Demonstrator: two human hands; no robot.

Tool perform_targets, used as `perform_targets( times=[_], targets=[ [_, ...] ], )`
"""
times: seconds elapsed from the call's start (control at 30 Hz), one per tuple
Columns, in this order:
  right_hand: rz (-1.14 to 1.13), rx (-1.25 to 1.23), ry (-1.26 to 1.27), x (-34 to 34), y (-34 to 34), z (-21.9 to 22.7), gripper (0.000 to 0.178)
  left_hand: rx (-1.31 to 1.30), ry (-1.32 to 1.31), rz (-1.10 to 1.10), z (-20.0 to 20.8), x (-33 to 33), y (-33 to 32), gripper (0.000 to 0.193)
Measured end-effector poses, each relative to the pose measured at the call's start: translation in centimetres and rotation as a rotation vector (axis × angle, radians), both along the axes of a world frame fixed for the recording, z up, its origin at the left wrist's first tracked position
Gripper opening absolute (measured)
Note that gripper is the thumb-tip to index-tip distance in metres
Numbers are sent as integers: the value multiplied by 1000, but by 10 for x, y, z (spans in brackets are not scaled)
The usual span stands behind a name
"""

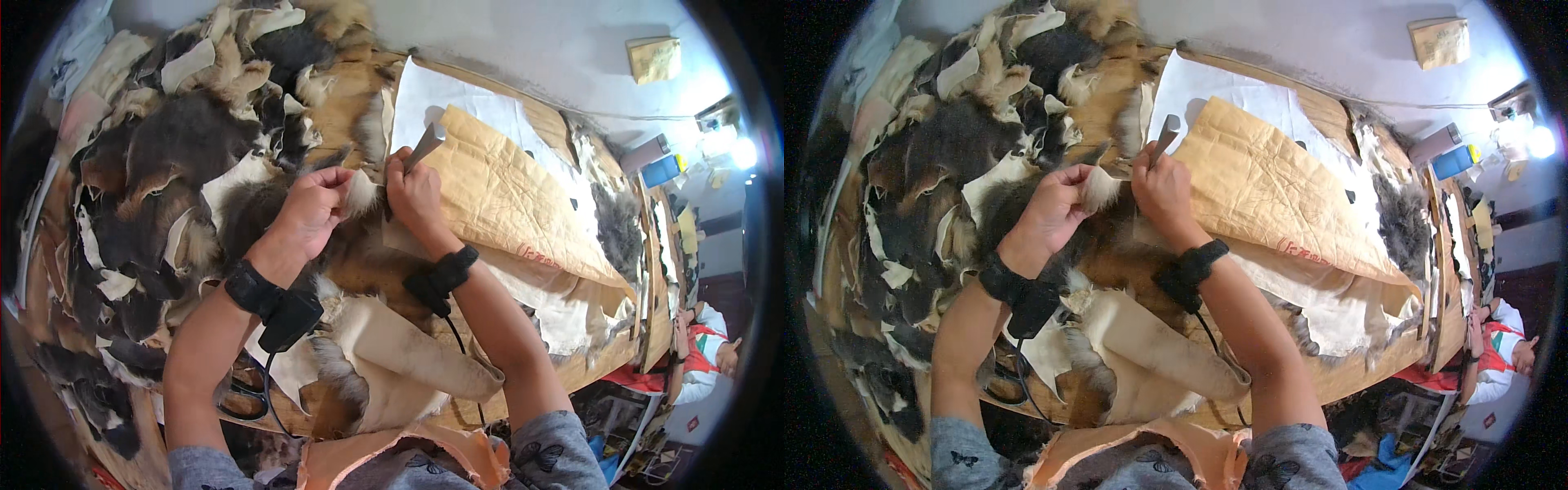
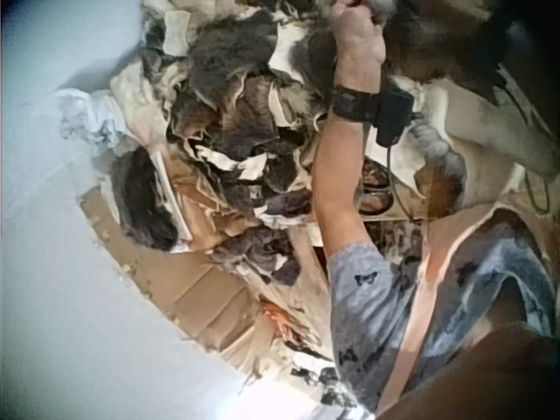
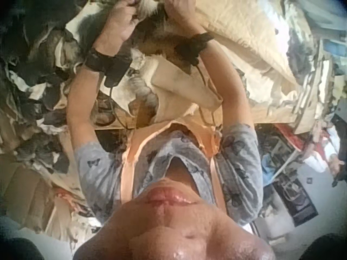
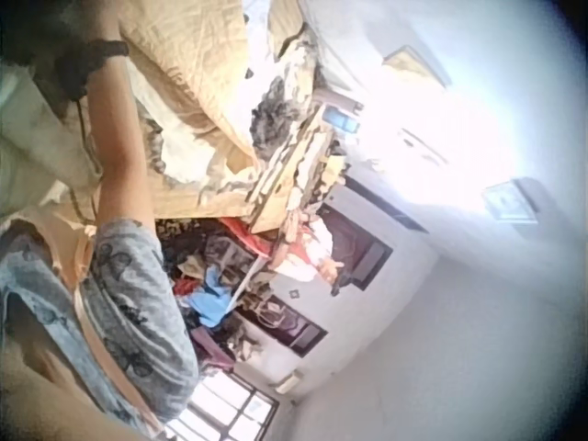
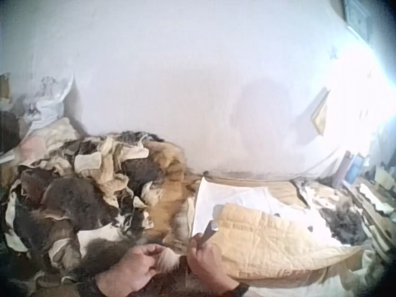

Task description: Preparing and cutting pattern pieces from animal hides in a leather workshop.

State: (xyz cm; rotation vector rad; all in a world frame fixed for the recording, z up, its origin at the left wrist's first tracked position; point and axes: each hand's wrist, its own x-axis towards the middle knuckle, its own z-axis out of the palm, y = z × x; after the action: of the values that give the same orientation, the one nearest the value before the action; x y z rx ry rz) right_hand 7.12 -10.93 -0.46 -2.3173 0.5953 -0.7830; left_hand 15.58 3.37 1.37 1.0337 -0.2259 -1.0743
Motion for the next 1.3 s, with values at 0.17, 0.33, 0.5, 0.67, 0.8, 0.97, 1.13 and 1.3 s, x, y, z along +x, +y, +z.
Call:
perform_targets(
  times=[0.17,0.33,0.5,0.67,0.8,0.97,1.13,1.3],
  targets=[
    [16,-14,-28,9,-9,-3,23,-47,16,20,17,7,-4,20],
    [-17,83,-27,13,-13,-4,24,-27,13,15,27,13,-12,22],
    [-25,12,-76,21,-22,-3,23,-57,-20,-20,37,25,-10,23],
    [-84,150,-36,18,-13,-6,20,-8,-68,124,50,37,-13,26],
    [-78,181,-58,16,-8,-2,20,29,-92,196,58,43,-11,26],
    [-113,139,3,21,-17,3,23,8,-101,159,58,41,-8,26],
    [-41,33,-32,29,-29,-7,27,-43,-132,27,61,56,-4,25],
    [-69,-10,-54,36,-35,-7,28,7,-194,82,90,41,-16,24]
  ],
)
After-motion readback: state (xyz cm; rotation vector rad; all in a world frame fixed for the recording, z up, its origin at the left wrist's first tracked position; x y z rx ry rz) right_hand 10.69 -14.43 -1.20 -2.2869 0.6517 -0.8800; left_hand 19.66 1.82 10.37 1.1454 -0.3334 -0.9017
